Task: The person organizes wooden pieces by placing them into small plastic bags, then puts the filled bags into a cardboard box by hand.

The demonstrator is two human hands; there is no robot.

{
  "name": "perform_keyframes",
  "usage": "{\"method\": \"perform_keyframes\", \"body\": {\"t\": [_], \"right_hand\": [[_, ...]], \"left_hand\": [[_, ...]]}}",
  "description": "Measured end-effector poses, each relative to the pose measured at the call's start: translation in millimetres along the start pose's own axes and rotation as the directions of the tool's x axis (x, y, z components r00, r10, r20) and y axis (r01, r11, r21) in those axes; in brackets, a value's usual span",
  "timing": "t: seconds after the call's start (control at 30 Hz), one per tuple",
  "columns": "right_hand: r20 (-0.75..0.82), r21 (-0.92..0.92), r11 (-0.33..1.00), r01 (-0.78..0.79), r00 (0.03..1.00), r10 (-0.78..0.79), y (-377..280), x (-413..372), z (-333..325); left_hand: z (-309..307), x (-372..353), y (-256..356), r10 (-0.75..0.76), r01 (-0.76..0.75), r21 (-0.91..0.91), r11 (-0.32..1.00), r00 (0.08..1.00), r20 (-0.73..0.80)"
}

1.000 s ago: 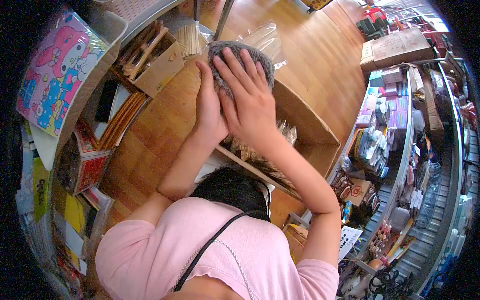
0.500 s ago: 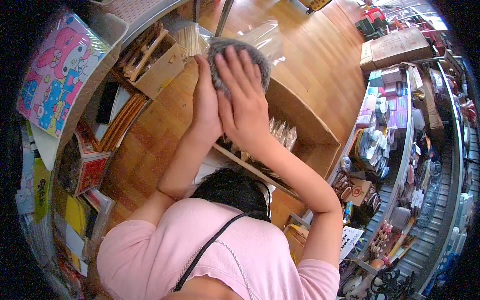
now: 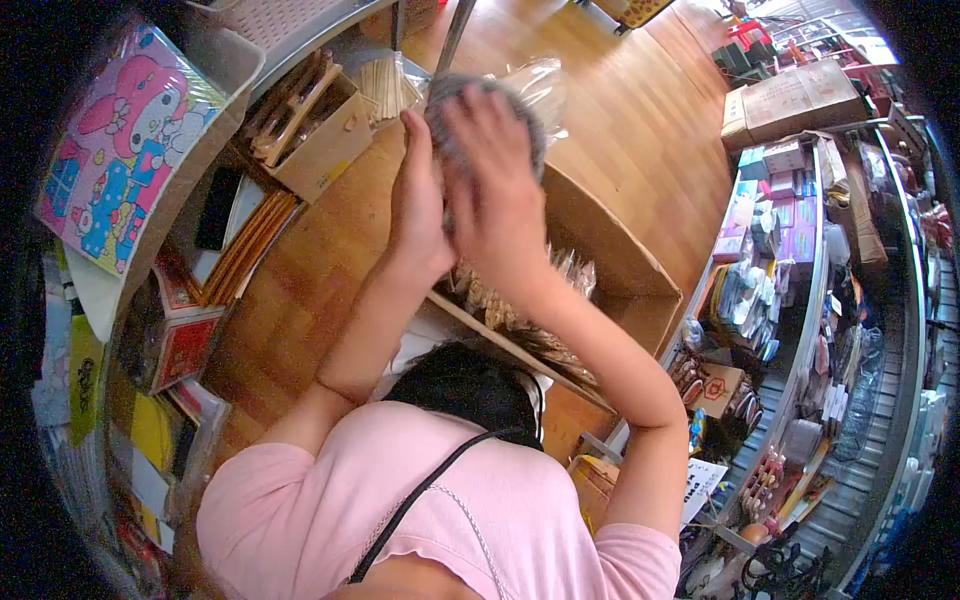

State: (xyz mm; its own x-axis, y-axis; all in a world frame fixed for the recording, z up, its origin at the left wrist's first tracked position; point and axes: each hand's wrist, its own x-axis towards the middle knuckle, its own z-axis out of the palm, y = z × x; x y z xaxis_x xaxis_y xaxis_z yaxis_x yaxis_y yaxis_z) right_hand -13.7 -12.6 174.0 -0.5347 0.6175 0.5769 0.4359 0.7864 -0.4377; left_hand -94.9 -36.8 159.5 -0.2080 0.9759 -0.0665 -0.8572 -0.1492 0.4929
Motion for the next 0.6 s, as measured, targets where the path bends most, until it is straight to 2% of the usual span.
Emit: {"method": "perform_keyframes", "body": {"t": [0.03, 0.1, 0.17, 0.23, 0.3, 0.37, 0.43, 0.5, 0.53, 0.57, 0.6], "right_hand": [[0.073, -0.044, 0.998, 0.044, 0.996, -0.041, -9.6, -3.9, 1.0], [0.09, -0.043, 0.998, 0.053, 0.995, -0.049, 1.9, 4.0, -1.9], [0.046, -0.084, 0.988, 0.133, 0.99, -0.13, 24.3, 16.4, -8.4], [-0.027, -0.083, 0.988, 0.133, 0.99, -0.136, 44.8, 26.8, -12.8], [-0.104, -0.026, 0.999, 0.029, 0.994, -0.032, 66.4, 34.1, -15.1], [-0.117, 0.024, 0.936, -0.351, 0.929, 0.352, 85.2, 37.0, -28.2], [-0.214, 0.039, 0.897, -0.44, 0.873, 0.437, 119.7, 41.2, -42.5], [-0.202, 0.321, 0.755, -0.572, 0.737, 0.645, 107.9, 35.3, -63.6], [-0.171, 0.556, 0.671, -0.491, 0.722, 0.671, 109.4, 30.4, -69.9], [-0.172, 0.606, 0.641, -0.471, 0.709, 0.683, 110.5, 22.0, -77.8], [-0.18, 0.649, 0.615, -0.447, 0.695, 0.696, 112.4, 13.2, -86.1]], "left_hand": [[0.8, -1.1, 7.8, -0.089, 0.088, -0.033, 0.996, 0.996, -0.018], [-0.7, -1.3, 5.8, -0.06, 0.06, -0.079, 0.995, 0.998, 0.0], [-2.5, -0.6, -1.2, -0.012, 0.012, -0.02, 1.0, 1.0, -0.005], [-2.0, -0.9, -2.2, 0.042, -0.042, 0.039, 0.998, 0.999, -0.004], [-0.1, -8.4, -1.4, -0.038, 0.037, -0.024, 0.999, 0.999, -0.021], [-1.3, -12.5, 2.5, -0.078, 0.077, -0.023, 0.997, 0.996, -0.037], [-2.6, -13.3, 17.6, -0.091, 0.091, -0.006, 0.996, 0.996, 0.009], [-8.8, -7.3, 29.4, -0.073, 0.072, -0.022, 0.997, 0.997, -0.029], [-14.2, -0.3, 34.1, 0.027, -0.028, -0.015, 0.999, 0.994, -0.108], [-19.2, 9.0, 38.1, 0.126, -0.128, 0.0, 0.992, 0.975, -0.184], [-28.9, 22.9, 36.7, 0.128, -0.129, 0.004, 0.992, 0.975, -0.183]]}}
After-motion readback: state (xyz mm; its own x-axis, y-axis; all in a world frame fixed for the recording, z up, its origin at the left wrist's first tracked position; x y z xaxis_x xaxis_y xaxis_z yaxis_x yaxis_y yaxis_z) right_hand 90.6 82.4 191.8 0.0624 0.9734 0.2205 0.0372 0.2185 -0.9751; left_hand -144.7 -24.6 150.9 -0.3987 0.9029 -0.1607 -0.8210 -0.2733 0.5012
